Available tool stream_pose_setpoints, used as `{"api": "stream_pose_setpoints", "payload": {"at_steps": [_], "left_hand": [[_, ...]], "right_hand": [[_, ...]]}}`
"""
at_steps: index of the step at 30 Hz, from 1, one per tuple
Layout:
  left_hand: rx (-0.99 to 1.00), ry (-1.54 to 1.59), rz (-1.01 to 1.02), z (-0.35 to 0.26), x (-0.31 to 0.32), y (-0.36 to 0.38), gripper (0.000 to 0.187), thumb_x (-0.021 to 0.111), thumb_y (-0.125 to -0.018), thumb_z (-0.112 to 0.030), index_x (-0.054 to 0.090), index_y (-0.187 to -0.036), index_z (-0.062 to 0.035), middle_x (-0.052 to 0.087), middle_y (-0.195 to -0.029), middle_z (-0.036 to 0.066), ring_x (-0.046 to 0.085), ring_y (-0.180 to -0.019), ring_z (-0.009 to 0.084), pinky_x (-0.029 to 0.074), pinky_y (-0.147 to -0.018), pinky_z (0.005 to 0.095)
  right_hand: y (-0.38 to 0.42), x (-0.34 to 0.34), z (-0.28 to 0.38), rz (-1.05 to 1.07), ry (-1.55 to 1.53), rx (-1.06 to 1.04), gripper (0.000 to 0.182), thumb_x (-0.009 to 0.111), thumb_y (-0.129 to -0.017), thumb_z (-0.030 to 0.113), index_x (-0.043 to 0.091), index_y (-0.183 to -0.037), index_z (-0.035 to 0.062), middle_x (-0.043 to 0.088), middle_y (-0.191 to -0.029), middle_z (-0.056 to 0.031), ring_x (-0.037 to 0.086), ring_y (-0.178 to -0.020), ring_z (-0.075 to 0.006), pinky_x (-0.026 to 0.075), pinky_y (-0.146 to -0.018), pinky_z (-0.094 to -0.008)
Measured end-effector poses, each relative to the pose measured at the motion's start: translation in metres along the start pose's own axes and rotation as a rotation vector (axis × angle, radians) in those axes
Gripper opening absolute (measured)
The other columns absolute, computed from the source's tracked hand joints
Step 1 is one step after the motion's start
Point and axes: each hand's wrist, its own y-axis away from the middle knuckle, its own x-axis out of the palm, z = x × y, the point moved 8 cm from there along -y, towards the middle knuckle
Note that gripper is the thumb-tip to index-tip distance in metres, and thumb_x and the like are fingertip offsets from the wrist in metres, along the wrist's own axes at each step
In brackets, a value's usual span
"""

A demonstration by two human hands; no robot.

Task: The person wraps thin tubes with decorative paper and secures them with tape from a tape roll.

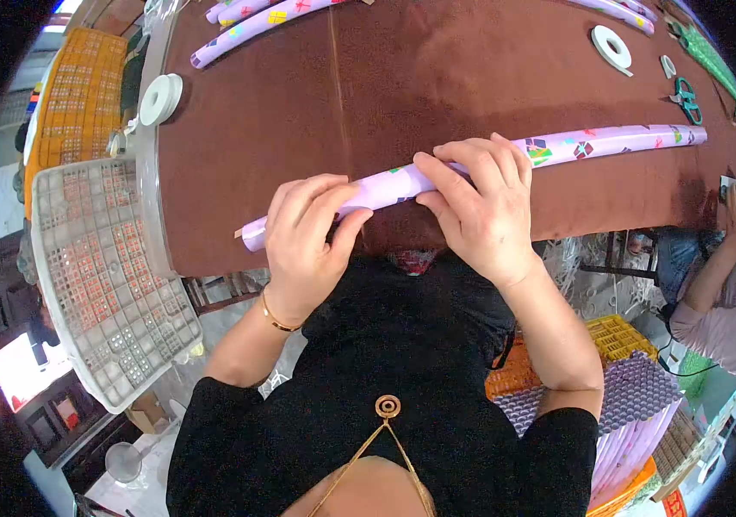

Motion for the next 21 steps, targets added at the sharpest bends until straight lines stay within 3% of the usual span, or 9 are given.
{"api": "stream_pose_setpoints", "payload": {"at_steps": [5, 10, 13, 17, 20, 21], "left_hand": [[0.132, 0.085, -0.056, -0.004, 0.000, 0.011, 0.024, 0.079, -0.070, -0.004, 0.070, -0.091, -0.0041, 0.067, -0.093, 0.010, 0.063, -0.082, 0.0286, 0.051, -0.073, 0.0369], [0.032, 0.014, -0.070, -0.001, 0.000, 0.008, 0.022, 0.080, -0.068, -0.004, 0.071, -0.087, -0.0034, 0.068, -0.095, 0.010, 0.064, -0.083, 0.0276, 0.051, -0.073, 0.0370], [0.162, 0.018, -0.056, -0.006, -0.002, 0.011, 0.023, 0.081, -0.069, -0.006, 0.071, -0.089, -0.0035, 0.068, -0.097, 0.011, 0.064, -0.084, 0.0284, 0.050, -0.073, 0.0376], [0.079, 0.013, 0.020, -0.008, -0.015, 0.002, 0.036, 0.083, -0.068, -0.013, 0.069, -0.100, -0.0044, 0.068, -0.099, 0.012, 0.064, -0.087, 0.0293, 0.049, -0.078, 0.0390], [-0.086, -0.184, 0.309, 0.011, -0.017, -0.002, 0.043, 0.082, -0.068, -0.018, 0.066, -0.106, -0.0056, 0.067, -0.102, 0.010, 0.062, -0.094, 0.0291, 0.044, -0.086, 0.0417], [-0.096, -0.189, 0.293, 0.016, -0.020, 0.000, 0.043, 0.082, -0.068, -0.018, 0.066, -0.106, -0.0056, 0.067, -0.102, 0.010, 0.062, -0.094, 0.0291, 0.044, -0.086, 0.0417]], "right_hand": [[0.001, 0.000, -0.001, -0.010, 0.004, -0.001, 0.037, 0.075, -0.074, 0.020, 0.070, -0.110, 0.0122, 0.061, -0.106, -0.0043, 0.058, -0.103, -0.0259, 0.040, -0.099, -0.0488], [0.001, -0.001, 0.000, -0.011, -0.008, 0.002, 0.038, 0.075, -0.073, 0.019, 0.070, -0.109, 0.0125, 0.061, -0.107, -0.0043, 0.058, -0.103, -0.0256, 0.040, -0.099, -0.0486], [0.002, 0.000, -0.001, -0.001, -0.004, 0.001, 0.037, 0.075, -0.073, 0.019, 0.070, -0.109, 0.0124, 0.061, -0.107, -0.0045, 0.057, -0.104, -0.0257, 0.040, -0.099, -0.0486], [0.002, -0.002, 0.000, 0.007, -0.003, 0.005, 0.037, 0.076, -0.072, 0.018, 0.069, -0.109, 0.0121, 0.061, -0.107, -0.0048, 0.057, -0.104, -0.0260, 0.040, -0.099, -0.0488], [0.000, -0.005, 0.003, 0.024, 0.023, -0.011, 0.040, 0.078, -0.069, 0.019, 0.069, -0.108, 0.0114, 0.061, -0.107, -0.0033, 0.057, -0.103, -0.0248, 0.039, -0.100, -0.0481], [-0.005, -0.009, 0.006, 0.025, 0.021, -0.030, 0.040, 0.078, -0.069, 0.019, 0.069, -0.108, 0.0114, 0.061, -0.107, -0.0033, 0.057, -0.103, -0.0248, 0.039, -0.100, -0.0481]]}}
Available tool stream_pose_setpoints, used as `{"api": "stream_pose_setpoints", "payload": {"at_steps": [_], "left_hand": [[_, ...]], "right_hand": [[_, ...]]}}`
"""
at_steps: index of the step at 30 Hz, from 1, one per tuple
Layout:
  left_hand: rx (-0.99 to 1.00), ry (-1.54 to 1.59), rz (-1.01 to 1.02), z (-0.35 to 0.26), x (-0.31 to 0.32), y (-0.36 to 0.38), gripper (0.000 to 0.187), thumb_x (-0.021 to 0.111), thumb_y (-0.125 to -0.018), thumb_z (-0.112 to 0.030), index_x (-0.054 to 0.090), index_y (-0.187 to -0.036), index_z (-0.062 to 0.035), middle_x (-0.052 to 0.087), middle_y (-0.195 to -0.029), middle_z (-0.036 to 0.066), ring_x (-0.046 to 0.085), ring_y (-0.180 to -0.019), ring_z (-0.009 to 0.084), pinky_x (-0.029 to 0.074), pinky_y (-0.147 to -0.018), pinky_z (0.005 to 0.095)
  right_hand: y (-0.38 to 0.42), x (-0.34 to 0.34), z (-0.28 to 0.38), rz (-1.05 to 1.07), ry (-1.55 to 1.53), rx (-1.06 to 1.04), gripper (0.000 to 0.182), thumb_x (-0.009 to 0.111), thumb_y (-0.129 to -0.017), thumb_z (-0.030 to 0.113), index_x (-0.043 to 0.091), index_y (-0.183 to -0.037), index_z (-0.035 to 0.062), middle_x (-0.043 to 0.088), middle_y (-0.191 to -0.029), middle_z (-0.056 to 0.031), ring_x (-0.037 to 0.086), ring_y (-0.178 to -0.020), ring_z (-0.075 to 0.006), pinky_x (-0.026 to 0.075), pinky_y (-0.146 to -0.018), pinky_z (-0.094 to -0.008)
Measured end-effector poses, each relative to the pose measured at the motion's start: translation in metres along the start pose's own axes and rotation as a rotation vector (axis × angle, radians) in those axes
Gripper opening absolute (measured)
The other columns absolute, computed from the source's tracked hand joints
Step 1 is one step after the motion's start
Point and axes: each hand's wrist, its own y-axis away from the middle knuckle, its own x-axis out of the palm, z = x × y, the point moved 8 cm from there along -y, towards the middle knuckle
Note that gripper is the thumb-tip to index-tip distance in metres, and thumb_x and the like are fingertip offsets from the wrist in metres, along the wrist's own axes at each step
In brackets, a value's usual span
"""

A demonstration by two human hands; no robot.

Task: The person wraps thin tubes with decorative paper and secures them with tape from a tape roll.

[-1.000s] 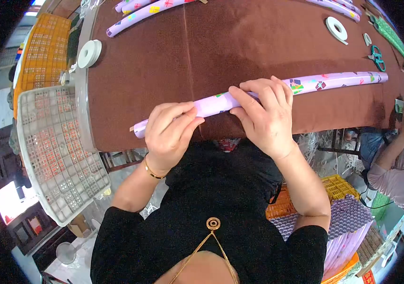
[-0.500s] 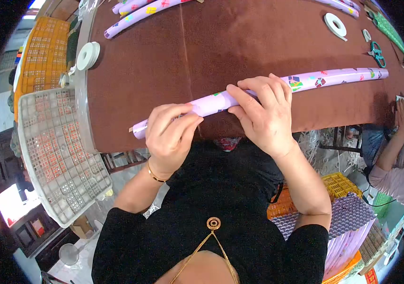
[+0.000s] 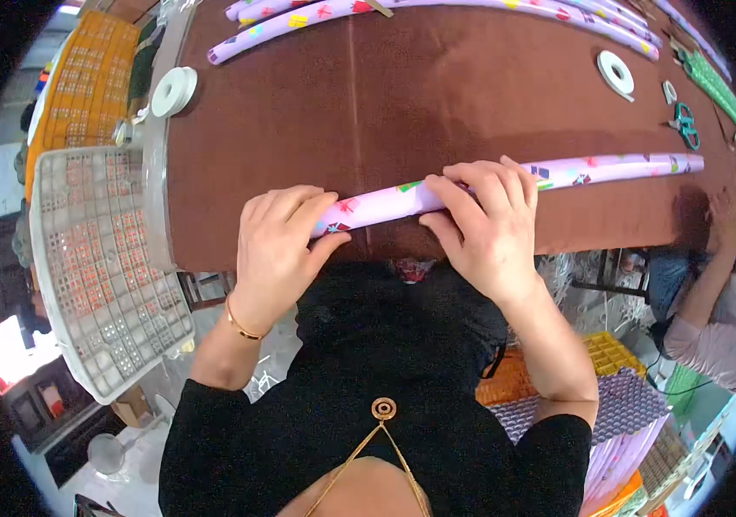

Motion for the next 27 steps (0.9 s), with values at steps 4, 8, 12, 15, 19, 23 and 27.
{"api": "stream_pose_setpoints", "payload": {"at_steps": [4, 8, 12, 15, 19, 23, 27], "left_hand": [[0.060, 0.020, -0.006, -0.001, -0.006, 0.005, 0.040, 0.080, -0.069, -0.016, 0.066, -0.105, -0.0065, 0.067, -0.100, 0.008, 0.062, -0.092, 0.0292, 0.046, -0.083, 0.0411], [0.085, 0.005, -0.116, -0.008, -0.021, 0.003, 0.038, 0.080, -0.068, -0.014, 0.067, -0.103, -0.0068, 0.066, -0.098, 0.008, 0.063, -0.090, 0.0284, 0.048, -0.080, 0.0395], [0.094, 0.000, -0.157, -0.011, -0.029, 0.001, 0.038, 0.080, -0.068, -0.013, 0.067, -0.103, -0.0070, 0.066, -0.097, 0.008, 0.063, -0.089, 0.0274, 0.048, -0.077, 0.0389], [0.120, -0.011, -0.153, -0.010, -0.031, 0.002, 0.041, 0.079, -0.066, -0.010, 0.062, -0.103, -0.0065, 0.063, -0.094, 0.007, 0.061, -0.089, 0.0252, 0.047, -0.076, 0.0376], [0.119, 0.018, -0.147, -0.007, -0.029, 0.002, 0.040, 0.079, -0.066, -0.010, 0.062, -0.102, -0.0074, 0.062, -0.093, 0.006, 0.060, -0.087, 0.0245, 0.046, -0.075, 0.0374], [0.122, 0.050, -0.149, -0.009, -0.027, 0.002, 0.040, 0.079, -0.065, -0.011, 0.062, -0.101, -0.0079, 0.062, -0.091, 0.006, 0.060, -0.085, 0.0245, 0.046, -0.074, 0.0374], [0.106, 0.054, -0.128, -0.008, -0.028, 0.000, 0.039, 0.079, -0.066, -0.012, 0.062, -0.100, -0.0081, 0.061, -0.089, 0.006, 0.059, -0.084, 0.0246, 0.046, -0.074, 0.0377]], "right_hand": [[-0.025, -0.009, 0.010, 0.109, -0.039, 0.027, 0.036, 0.078, -0.070, 0.021, 0.068, -0.103, 0.0074, 0.063, -0.107, -0.0075, 0.059, -0.103, -0.0278, 0.039, -0.101, -0.0499], [-0.052, -0.002, 0.033, 0.204, -0.121, -0.011, 0.037, 0.075, -0.074, 0.020, 0.067, -0.106, 0.0039, 0.067, -0.108, -0.0130, 0.062, -0.105, -0.0300, 0.040, -0.101, -0.0504], [-0.065, 0.010, 0.048, 0.318, -0.156, -0.028, 0.034, 0.072, -0.074, 0.022, 0.069, -0.102, 0.0034, 0.070, -0.096, -0.0160, 0.064, -0.096, -0.0317, 0.044, -0.097, -0.0438], [-0.066, 0.023, 0.045, 0.500, -0.301, 0.060, 0.028, 0.068, -0.074, 0.016, 0.070, -0.098, 0.0012, 0.070, -0.089, -0.0173, 0.065, -0.088, -0.0341, 0.047, -0.090, -0.0434], [-0.064, 0.021, 0.038, 0.473, -0.418, 0.045, 0.025, 0.066, -0.073, 0.011, 0.070, -0.095, -0.0001, 0.069, -0.085, -0.0177, 0.064, -0.082, -0.0355, 0.048, -0.083, -0.0432], [-0.066, 0.017, 0.043, 0.504, -0.373, 0.051, 0.026, 0.062, -0.072, 0.007, 0.070, -0.096, 0.0006, 0.070, -0.087, -0.0173, 0.065, -0.083, -0.0353, 0.048, -0.089, -0.0446], [-0.063, 0.021, 0.046, 0.481, -0.305, 0.048, 0.028, 0.062, -0.072, 0.009, 0.070, -0.098, 0.0015, 0.070, -0.088, -0.0169, 0.066, -0.085, -0.0348, 0.044, -0.097, -0.0475]]}}
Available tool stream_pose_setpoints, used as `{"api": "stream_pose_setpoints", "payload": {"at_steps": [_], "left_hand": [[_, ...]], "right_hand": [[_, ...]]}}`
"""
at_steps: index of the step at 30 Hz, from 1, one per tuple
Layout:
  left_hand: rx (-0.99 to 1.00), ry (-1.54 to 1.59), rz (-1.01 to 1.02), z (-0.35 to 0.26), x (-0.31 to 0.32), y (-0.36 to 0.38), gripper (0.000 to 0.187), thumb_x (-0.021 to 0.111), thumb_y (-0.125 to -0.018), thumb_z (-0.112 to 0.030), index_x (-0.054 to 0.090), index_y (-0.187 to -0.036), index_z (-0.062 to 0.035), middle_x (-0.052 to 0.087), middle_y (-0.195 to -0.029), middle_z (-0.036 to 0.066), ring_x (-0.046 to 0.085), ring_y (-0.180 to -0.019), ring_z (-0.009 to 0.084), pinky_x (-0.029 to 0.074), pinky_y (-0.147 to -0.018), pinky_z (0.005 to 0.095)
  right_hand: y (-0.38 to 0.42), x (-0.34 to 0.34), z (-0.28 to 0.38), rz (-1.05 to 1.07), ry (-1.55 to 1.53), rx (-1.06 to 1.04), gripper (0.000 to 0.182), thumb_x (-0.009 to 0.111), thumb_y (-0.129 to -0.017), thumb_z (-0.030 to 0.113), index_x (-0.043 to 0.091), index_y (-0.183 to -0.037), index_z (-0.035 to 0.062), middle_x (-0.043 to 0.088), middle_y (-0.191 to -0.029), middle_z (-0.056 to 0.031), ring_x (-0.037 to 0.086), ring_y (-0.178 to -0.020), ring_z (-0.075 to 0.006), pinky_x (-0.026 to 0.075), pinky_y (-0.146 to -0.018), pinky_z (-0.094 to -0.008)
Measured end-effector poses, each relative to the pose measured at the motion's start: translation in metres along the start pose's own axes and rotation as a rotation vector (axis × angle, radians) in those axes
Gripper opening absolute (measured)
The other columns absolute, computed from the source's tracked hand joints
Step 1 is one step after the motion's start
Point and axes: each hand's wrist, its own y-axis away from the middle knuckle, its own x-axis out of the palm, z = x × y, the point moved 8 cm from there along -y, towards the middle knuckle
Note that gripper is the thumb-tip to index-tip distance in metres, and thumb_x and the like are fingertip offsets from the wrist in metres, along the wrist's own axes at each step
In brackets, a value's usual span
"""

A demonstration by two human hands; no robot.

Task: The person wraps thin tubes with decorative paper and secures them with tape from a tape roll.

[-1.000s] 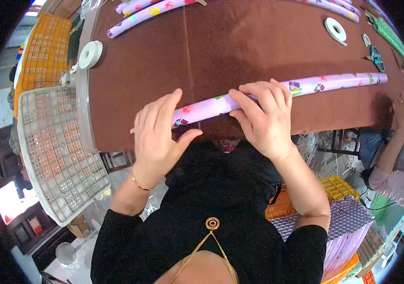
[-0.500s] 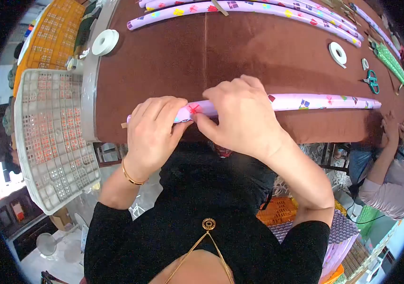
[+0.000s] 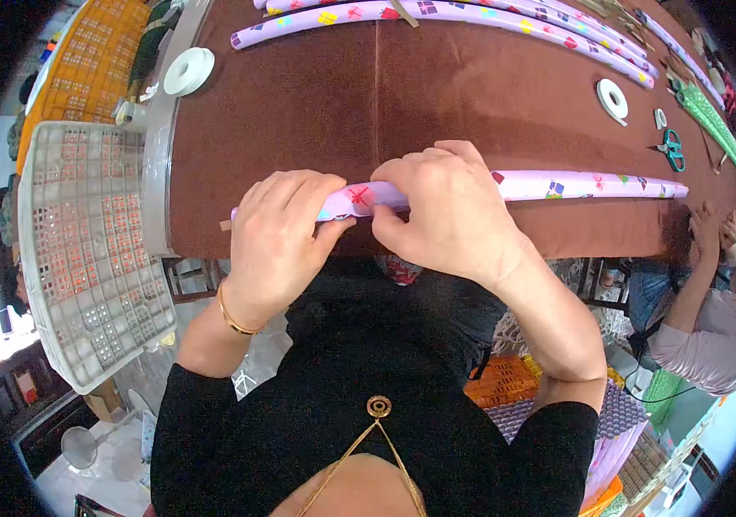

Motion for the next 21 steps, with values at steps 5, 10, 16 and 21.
{"api": "stream_pose_setpoints", "payload": {"at_steps": [5, 10, 16, 21], "left_hand": [[-0.008, 0.025, 0.031, 0.003, 0.002, 0.000, 0.038, 0.080, -0.066, -0.012, 0.062, -0.100, -0.0076, 0.062, -0.090, 0.007, 0.060, -0.085, 0.0259, 0.047, -0.074, 0.0385], [-0.030, 0.050, 0.062, 0.004, 0.006, 0.000, 0.038, 0.080, -0.066, -0.012, 0.062, -0.099, -0.0071, 0.062, -0.090, 0.008, 0.061, -0.086, 0.0269, 0.047, -0.075, 0.0392], [-0.038, 0.101, 0.115, 0.008, 0.006, -0.001, 0.038, 0.080, -0.068, -0.014, 0.062, -0.101, -0.0060, 0.062, -0.090, 0.010, 0.061, -0.086, 0.0290, 0.049, -0.075, 0.0404], [-0.199, 0.288, 0.275, 0.024, 0.013, -0.003, 0.036, 0.071, -0.084, -0.023, 0.062, -0.113, -0.0026, 0.067, -0.101, 0.016, 0.063, -0.097, 0.0370, 0.050, -0.083, 0.0436]], "right_hand": [[0.000, 0.001, -0.011, 0.047, -0.087, -0.018, 0.030, 0.065, -0.075, 0.015, 0.069, -0.103, 0.0019, 0.071, -0.090, -0.0164, 0.066, -0.088, -0.0350, 0.041, -0.101, -0.0512], [-0.002, 0.005, -0.011, 0.060, -0.097, 0.028, 0.031, 0.059, -0.075, 0.009, 0.068, -0.103, 0.0006, 0.070, -0.093, -0.0184, 0.067, -0.091, -0.0354, 0.042, -0.099, -0.0486], [-0.003, 0.007, -0.022, 0.116, -0.282, 0.076, 0.036, 0.055, -0.076, 0.004, 0.064, -0.110, -0.0027, 0.070, -0.095, -0.0214, 0.068, -0.092, -0.0361, 0.051, -0.087, -0.0402], [-0.004, 0.012, -0.024, 0.134, -0.344, 0.071, 0.042, 0.053, -0.075, 0.001, 0.059, -0.116, -0.0030, 0.070, -0.094, -0.0230, 0.068, -0.091, -0.0358, 0.052, -0.084, -0.0400]]}}
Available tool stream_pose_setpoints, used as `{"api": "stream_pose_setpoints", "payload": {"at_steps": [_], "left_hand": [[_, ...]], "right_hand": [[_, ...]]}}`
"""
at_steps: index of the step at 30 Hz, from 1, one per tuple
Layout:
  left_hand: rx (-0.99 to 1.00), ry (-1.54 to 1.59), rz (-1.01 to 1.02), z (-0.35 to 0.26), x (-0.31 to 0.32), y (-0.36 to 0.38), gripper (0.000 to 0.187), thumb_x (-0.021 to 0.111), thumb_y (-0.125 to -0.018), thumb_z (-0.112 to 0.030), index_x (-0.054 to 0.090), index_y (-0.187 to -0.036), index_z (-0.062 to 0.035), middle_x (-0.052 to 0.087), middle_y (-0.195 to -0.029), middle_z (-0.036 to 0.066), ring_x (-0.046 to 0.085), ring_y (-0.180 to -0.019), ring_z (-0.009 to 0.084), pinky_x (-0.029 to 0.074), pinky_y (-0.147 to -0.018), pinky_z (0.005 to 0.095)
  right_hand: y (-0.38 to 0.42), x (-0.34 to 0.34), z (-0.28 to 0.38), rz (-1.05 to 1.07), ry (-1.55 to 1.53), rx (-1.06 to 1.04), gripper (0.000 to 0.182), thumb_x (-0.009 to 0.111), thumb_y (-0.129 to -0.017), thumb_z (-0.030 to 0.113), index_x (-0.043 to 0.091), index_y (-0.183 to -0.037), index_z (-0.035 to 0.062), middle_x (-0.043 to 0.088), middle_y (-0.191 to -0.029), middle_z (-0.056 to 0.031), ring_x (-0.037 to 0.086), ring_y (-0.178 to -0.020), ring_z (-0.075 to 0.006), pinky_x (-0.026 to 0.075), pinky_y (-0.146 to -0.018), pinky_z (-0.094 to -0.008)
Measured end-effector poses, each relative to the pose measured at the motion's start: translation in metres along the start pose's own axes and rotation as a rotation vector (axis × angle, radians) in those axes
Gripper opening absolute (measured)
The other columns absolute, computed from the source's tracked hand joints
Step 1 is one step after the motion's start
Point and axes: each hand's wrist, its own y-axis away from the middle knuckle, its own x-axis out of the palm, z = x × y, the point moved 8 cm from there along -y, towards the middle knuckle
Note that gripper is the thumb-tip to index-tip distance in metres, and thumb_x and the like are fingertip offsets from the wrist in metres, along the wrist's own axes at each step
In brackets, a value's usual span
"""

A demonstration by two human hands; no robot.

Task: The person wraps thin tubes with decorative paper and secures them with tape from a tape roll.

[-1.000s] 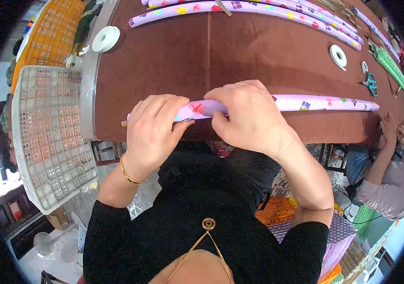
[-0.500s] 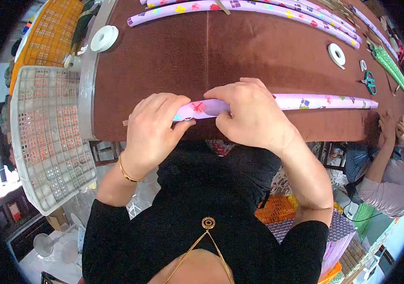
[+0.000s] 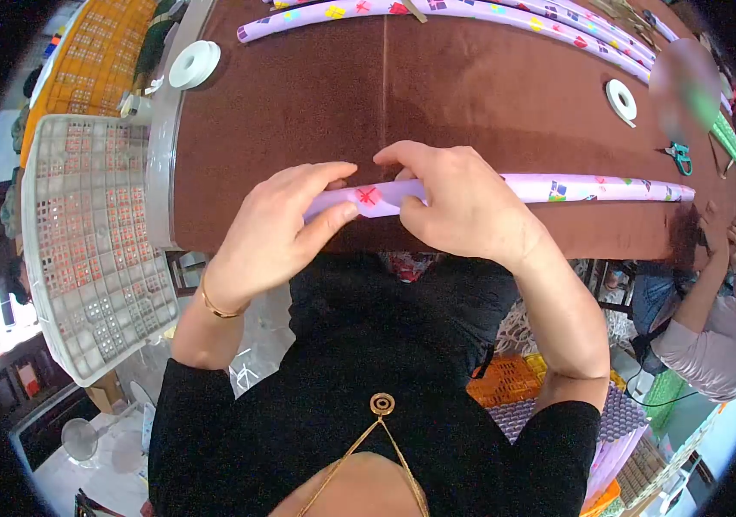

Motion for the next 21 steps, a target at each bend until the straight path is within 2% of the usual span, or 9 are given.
{"api": "stream_pose_setpoints", "payload": {"at_steps": [2, 7, 8, 11, 12, 15, 17, 20, 21], "left_hand": [[-0.016, -0.016, 0.048, 0.004, 0.000, -0.001, 0.034, 0.064, -0.089, -0.018, 0.060, -0.118, -0.0023, 0.066, -0.108, 0.019, 0.062, -0.102, 0.0388, 0.050, -0.085, 0.0446], [0.041, 0.075, 0.133, 0.004, 0.003, -0.006, 0.042, 0.057, -0.084, -0.004, 0.054, -0.127, -0.0048, 0.066, -0.107, 0.022, 0.064, -0.100, 0.0399, 0.050, -0.087, 0.0432], [-0.019, 0.094, 0.159, 0.007, 0.005, -0.007, 0.044, 0.056, -0.082, -0.003, 0.053, -0.125, -0.0046, 0.065, -0.107, 0.022, 0.062, -0.100, 0.0408, 0.050, -0.086, 0.0452], [-0.131, 0.173, 0.185, 0.016, 0.010, -0.006, 0.048, 0.055, -0.079, -0.002, 0.052, -0.127, -0.0039, 0.065, -0.104, 0.023, 0.062, -0.098, 0.0417, 0.050, -0.086, 0.0453], [-0.087, 0.188, 0.201, 0.013, 0.012, -0.006, 0.048, 0.055, -0.079, -0.002, 0.052, -0.127, -0.0039, 0.065, -0.104, 0.023, 0.062, -0.098, 0.0417, 0.050, -0.086, 0.0453], [-0.074, 0.163, 0.194, 0.012, 0.010, -0.006, 0.048, 0.055, -0.079, -0.001, 0.052, -0.128, -0.0031, 0.066, -0.100, 0.021, 0.065, -0.091, 0.0367, 0.051, -0.081, 0.0399], [-0.204, 0.195, 0.208, 0.021, 0.008, -0.004, 0.049, 0.055, -0.079, 0.002, 0.052, -0.128, -0.0020, 0.067, -0.097, 0.018, 0.066, -0.083, 0.0281, 0.050, -0.075, 0.0337], [-0.174, 0.181, 0.214, 0.024, 0.005, -0.002, 0.049, 0.055, -0.079, 0.003, 0.052, -0.128, -0.0016, 0.067, -0.096, 0.016, 0.064, -0.081, 0.0217, 0.049, -0.073, 0.0297], [-0.139, 0.207, 0.215, 0.025, 0.005, -0.001, 0.049, 0.054, -0.080, 0.003, 0.051, -0.128, -0.0016, 0.067, -0.095, 0.015, 0.064, -0.081, 0.0225, 0.049, -0.074, 0.0302]], "right_hand": [[-0.001, 0.000, 0.001, -0.025, 0.027, -0.034, 0.044, 0.055, -0.075, 0.001, 0.057, -0.118, -0.0022, 0.070, -0.093, -0.0216, 0.068, -0.091, -0.0361, 0.052, -0.083, -0.0395], [-0.004, 0.000, -0.005, -0.034, 0.044, -0.023, 0.039, 0.058, -0.075, 0.002, 0.059, -0.115, 0.0001, 0.070, -0.090, -0.0193, 0.068, -0.090, -0.0367, 0.053, -0.082, -0.0403], [-0.004, 0.001, -0.005, -0.025, 0.084, -0.041, 0.038, 0.059, -0.076, 0.004, 0.060, -0.113, 0.0010, 0.070, -0.089, -0.0187, 0.068, -0.089, -0.0367, 0.053, -0.081, -0.0409], [-0.005, 0.010, -0.005, -0.022, 0.275, -0.070, 0.034, 0.064, -0.082, 0.021, 0.063, -0.111, 0.0037, 0.070, -0.086, -0.0173, 0.067, -0.086, -0.0354, 0.048, -0.086, -0.0447], [-0.006, 0.014, -0.003, 0.001, 0.316, -0.055, 0.034, 0.064, -0.085, 0.028, 0.065, -0.109, 0.0042, 0.070, -0.085, -0.0167, 0.067, -0.086, -0.0350, 0.046, -0.089, -0.0455], [-0.010, 0.020, -0.004, 0.119, 0.412, 0.055, 0.030, 0.062, -0.087, 0.033, 0.070, -0.097, 0.0048, 0.070, -0.084, -0.0153, 0.067, -0.088, -0.0324, 0.043, -0.090, -0.0450], [-0.007, 0.010, -0.007, 0.145, 0.428, 0.094, 0.030, 0.062, -0.087, 0.032, 0.070, -0.097, 0.0052, 0.070, -0.083, -0.0148, 0.067, -0.087, -0.0318, 0.043, -0.090, -0.0446], [0.004, -0.003, -0.022, 0.182, 0.428, 0.142, 0.027, 0.062, -0.086, 0.030, 0.070, -0.099, 0.0073, 0.070, -0.084, -0.0132, 0.067, -0.088, -0.0308, 0.041, -0.093, -0.0435], [0.010, -0.013, -0.026, 0.114, 0.419, 0.129, 0.025, 0.062, -0.085, 0.028, 0.070, -0.099, 0.0085, 0.071, -0.085, -0.0127, 0.067, -0.089, -0.0303, 0.041, -0.093, -0.0436]]}}
